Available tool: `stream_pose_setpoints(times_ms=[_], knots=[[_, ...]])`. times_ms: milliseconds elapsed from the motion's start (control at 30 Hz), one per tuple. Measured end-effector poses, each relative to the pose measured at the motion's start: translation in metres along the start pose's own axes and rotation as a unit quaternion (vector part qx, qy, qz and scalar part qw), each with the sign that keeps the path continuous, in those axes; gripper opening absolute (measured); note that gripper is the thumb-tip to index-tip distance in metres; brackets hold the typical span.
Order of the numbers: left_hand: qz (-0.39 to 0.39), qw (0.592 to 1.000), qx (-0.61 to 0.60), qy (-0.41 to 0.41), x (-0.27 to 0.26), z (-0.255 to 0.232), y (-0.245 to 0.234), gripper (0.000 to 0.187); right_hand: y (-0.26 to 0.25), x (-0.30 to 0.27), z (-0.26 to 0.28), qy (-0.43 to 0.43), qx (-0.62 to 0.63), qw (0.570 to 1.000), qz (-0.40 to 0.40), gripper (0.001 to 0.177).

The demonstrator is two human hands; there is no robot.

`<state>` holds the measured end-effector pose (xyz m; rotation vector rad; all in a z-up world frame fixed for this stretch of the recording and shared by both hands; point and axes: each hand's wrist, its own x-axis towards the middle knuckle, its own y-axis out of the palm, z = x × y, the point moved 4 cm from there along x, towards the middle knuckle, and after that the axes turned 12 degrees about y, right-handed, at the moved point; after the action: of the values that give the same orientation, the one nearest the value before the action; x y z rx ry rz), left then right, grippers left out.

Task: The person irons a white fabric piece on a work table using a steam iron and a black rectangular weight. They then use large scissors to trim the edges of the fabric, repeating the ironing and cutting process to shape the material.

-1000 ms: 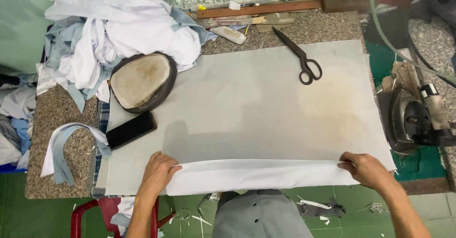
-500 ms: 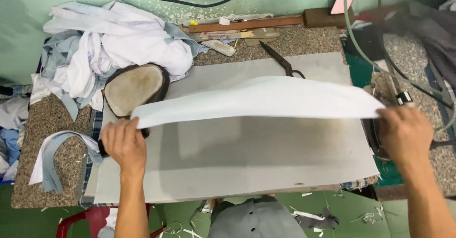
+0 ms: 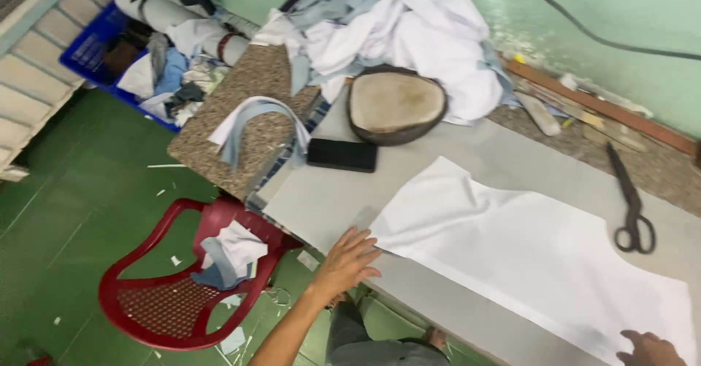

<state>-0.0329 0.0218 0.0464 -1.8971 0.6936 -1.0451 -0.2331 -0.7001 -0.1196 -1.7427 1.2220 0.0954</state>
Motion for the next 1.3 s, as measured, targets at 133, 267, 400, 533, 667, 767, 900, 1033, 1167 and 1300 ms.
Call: stream_pose_setpoints(times_ms=[133,267,400,533,667,767,900,1033,1167,1300], knots=[[-0.091,0.988,0.069,-0.108,-0.063,0.052,-0.091,0.032,-0.154,-0.107,0.138,-0.075,0.102,0.96,-0.25,0.05],[-0.168,0.952,0.14,-0.214,-0.123,0.132,-0.167,0.027,-0.302,-0.231,0.311,-0.186,0.195,0.926,-0.263,0.045],[-0.175,0.901,0.226,-0.325,-0.143,0.209,-0.193,0.043,-0.402,-0.32,0.456,-0.408,0.295,0.824,-0.261,0.033],[-0.167,0.873,0.264,-0.374,-0.113,0.263,-0.199,0.063,-0.46,-0.349,0.59,-0.487,0.329,0.75,-0.305,0.04],[-0.117,0.849,0.296,-0.421,-0.083,0.32,-0.194,0.08,-0.508,-0.383,0.668,-0.405,0.252,0.836,-0.272,0.079],[0.004,0.826,0.207,-0.524,-0.087,0.371,-0.188,0.098,-0.515,-0.375,0.71,-0.371,0.22,0.868,-0.243,0.104],[0.062,0.809,0.067,-0.581,-0.141,0.406,-0.133,0.028,-0.482,-0.324,0.752,-0.343,0.127,0.921,-0.139,0.064],[-0.08,0.742,0.136,-0.651,-0.254,0.319,-0.126,0.025,-0.454,-0.361,0.8,-0.41,0.04,0.9,-0.138,0.045],[-0.173,0.583,0.076,-0.79,-0.385,0.2,-0.11,0.025,-0.386,-0.479,0.848,-0.542,0.054,0.831,-0.116,0.03],[-0.195,0.519,0.056,-0.831,-0.479,0.165,-0.081,0.031,-0.32,-0.557,0.923,-0.635,-0.006,0.762,-0.131,0.024]])
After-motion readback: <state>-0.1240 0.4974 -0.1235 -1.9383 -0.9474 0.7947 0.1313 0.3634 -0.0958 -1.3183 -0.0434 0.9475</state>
